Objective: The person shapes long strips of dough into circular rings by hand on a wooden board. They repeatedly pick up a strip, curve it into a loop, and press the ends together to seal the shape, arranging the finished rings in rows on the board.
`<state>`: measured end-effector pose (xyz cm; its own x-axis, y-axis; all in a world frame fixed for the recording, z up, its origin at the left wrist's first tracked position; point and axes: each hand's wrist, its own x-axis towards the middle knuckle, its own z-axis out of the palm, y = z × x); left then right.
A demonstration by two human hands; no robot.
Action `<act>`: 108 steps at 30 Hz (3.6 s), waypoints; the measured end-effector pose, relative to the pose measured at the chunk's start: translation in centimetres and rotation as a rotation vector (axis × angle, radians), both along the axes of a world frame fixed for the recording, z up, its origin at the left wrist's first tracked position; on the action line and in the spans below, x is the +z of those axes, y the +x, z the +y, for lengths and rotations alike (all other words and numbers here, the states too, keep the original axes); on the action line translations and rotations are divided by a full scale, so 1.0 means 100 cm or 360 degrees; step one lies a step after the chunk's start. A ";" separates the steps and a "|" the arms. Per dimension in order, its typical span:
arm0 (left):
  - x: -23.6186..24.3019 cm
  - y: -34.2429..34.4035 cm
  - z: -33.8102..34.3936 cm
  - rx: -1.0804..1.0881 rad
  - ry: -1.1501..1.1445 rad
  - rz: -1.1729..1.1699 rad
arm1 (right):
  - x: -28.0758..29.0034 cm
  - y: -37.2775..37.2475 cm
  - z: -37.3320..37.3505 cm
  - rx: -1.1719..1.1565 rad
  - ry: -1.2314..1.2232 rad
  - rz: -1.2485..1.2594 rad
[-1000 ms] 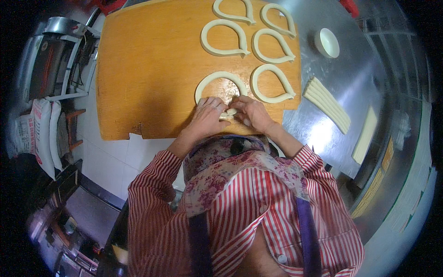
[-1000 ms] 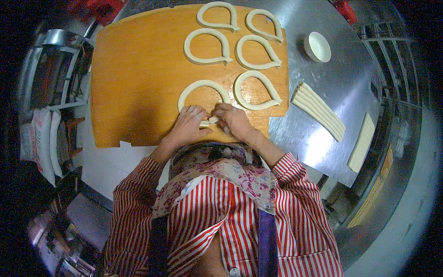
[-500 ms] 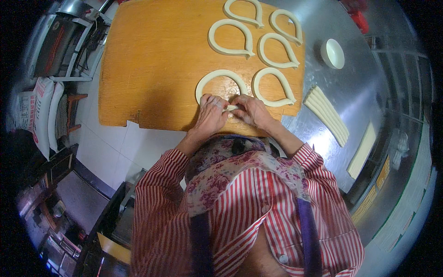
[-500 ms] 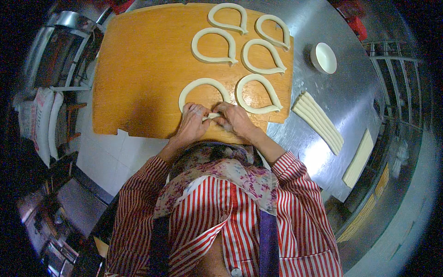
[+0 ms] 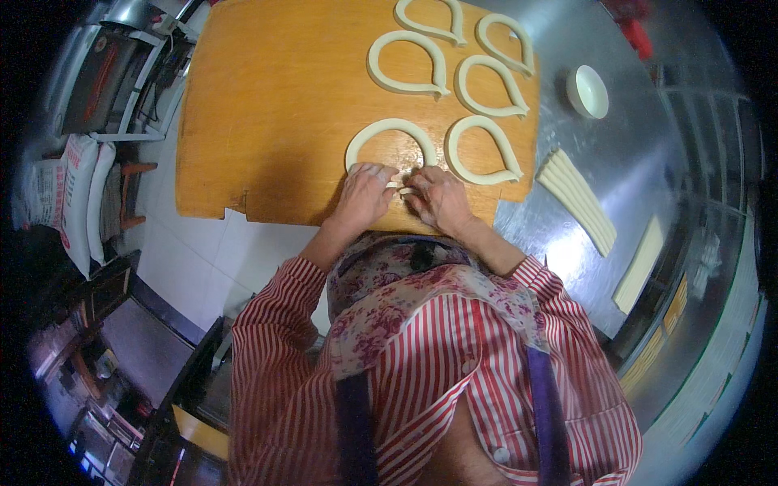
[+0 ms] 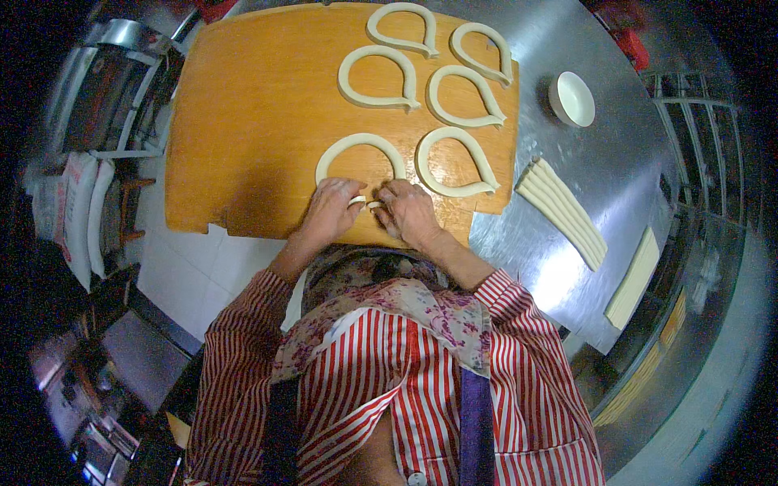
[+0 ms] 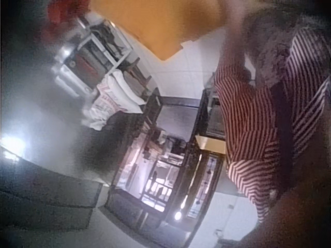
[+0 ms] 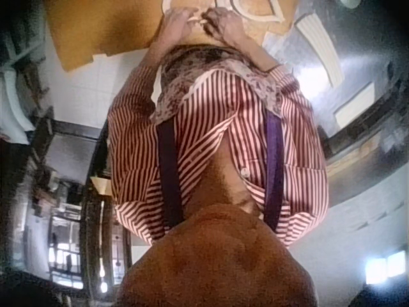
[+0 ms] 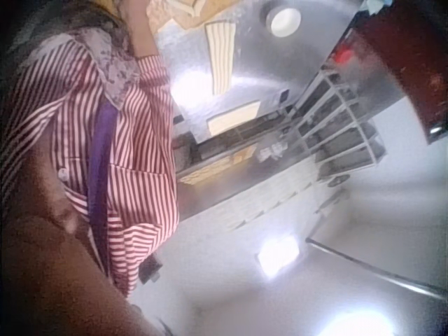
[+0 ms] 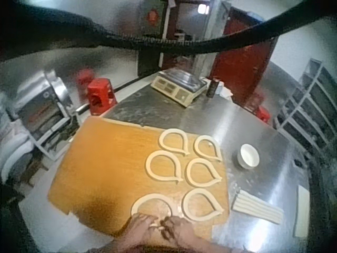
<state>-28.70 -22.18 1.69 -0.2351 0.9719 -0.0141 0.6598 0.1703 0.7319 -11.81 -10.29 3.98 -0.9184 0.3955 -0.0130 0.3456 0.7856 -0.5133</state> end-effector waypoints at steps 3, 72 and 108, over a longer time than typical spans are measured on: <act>0.002 0.000 -0.004 -0.0096 0.0073 0.0294 | -0.006 0.001 -0.003 -0.0082 0.0005 0.0041; -0.015 0.002 -0.007 -0.0034 0.0313 0.0105 | -0.018 -0.005 -0.017 -0.0305 -0.0040 0.0305; -0.003 0.006 0.007 -0.0053 -0.0172 -0.0381 | -0.015 0.025 -0.038 0.0051 0.0525 0.0008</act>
<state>-28.09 -21.47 1.39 -0.1804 0.9688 -0.1698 0.4765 0.2371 0.8466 -9.35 -14.11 2.50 -0.9301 0.3486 0.1155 0.3161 0.9201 -0.2313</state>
